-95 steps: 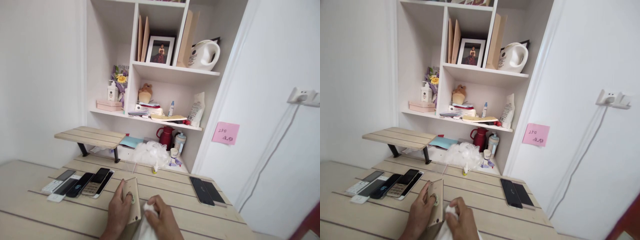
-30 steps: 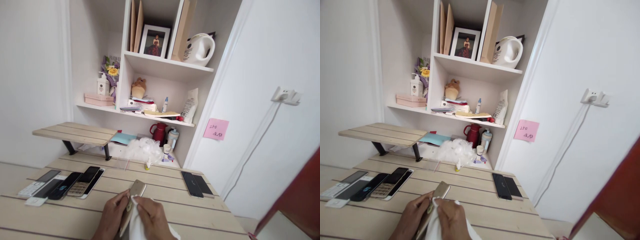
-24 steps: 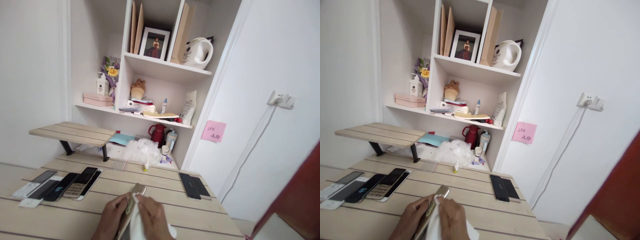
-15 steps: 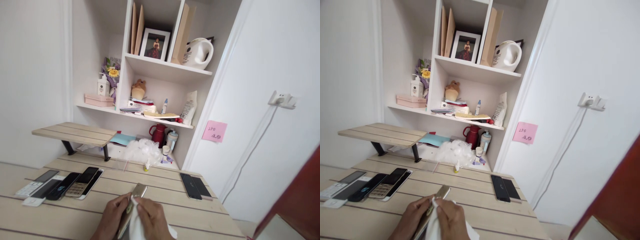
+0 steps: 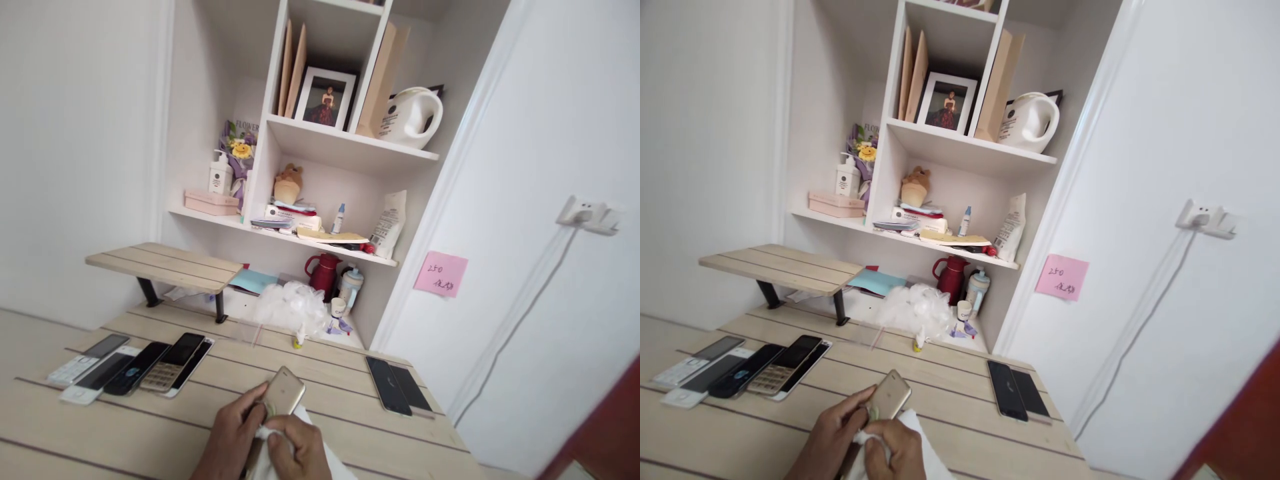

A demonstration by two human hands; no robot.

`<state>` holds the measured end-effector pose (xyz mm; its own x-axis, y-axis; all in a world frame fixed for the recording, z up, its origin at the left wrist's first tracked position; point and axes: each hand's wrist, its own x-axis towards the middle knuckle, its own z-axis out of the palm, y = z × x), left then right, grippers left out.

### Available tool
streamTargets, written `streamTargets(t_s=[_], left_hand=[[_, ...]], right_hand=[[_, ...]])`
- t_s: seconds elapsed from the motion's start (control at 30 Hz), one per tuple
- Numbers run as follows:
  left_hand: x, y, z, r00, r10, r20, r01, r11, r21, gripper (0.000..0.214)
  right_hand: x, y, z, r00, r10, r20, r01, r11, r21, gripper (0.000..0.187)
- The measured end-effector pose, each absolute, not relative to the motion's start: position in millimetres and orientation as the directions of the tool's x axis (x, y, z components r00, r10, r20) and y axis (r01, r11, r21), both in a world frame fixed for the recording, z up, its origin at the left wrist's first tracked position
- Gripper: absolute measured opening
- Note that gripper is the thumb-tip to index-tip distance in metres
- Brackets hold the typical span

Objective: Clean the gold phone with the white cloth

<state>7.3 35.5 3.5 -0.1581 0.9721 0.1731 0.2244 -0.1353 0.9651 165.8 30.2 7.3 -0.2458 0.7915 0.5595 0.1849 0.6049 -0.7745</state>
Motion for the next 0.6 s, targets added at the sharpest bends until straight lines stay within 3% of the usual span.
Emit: streamTargets(t_s=[0.1, 0.2, 0.33, 0.5, 0.6], left_hand=[[9.5, 32.4, 5.0, -0.151, 0.962, 0.227, 0.292, -0.176, 0.94, 0.046], [12.5, 28.9, 7.0, -0.151, 0.952, 0.266, 0.306, -0.211, 0.928, 0.032], [16.4, 27.3, 6.6, -0.17, 0.95, 0.261, 0.196, -0.227, 0.954, 0.022], [18.4, 34.6, -0.5, -0.27, 0.961, 0.065, -0.089, -0.092, 0.992, 0.038], [19.1, 39.2, -5.4, -0.26, 0.965, -0.017, -0.149, -0.023, 0.989, 0.048]], right_hand=[[165.1, 31.9, 5.6, -0.226, 0.817, 0.53, 0.191, 0.571, -0.799, 0.03], [163.3, 33.4, 2.6, -0.217, 0.807, 0.549, 0.187, 0.586, -0.788, 0.031], [163.2, 36.2, -2.6, -0.203, 0.776, 0.597, 0.214, 0.63, -0.746, 0.029], [162.2, 39.0, -13.3, -0.156, 0.69, 0.707, 0.302, 0.714, -0.631, 0.023], [158.5, 39.1, -21.7, -0.152, 0.611, 0.777, 0.316, 0.775, -0.548, 0.022]])
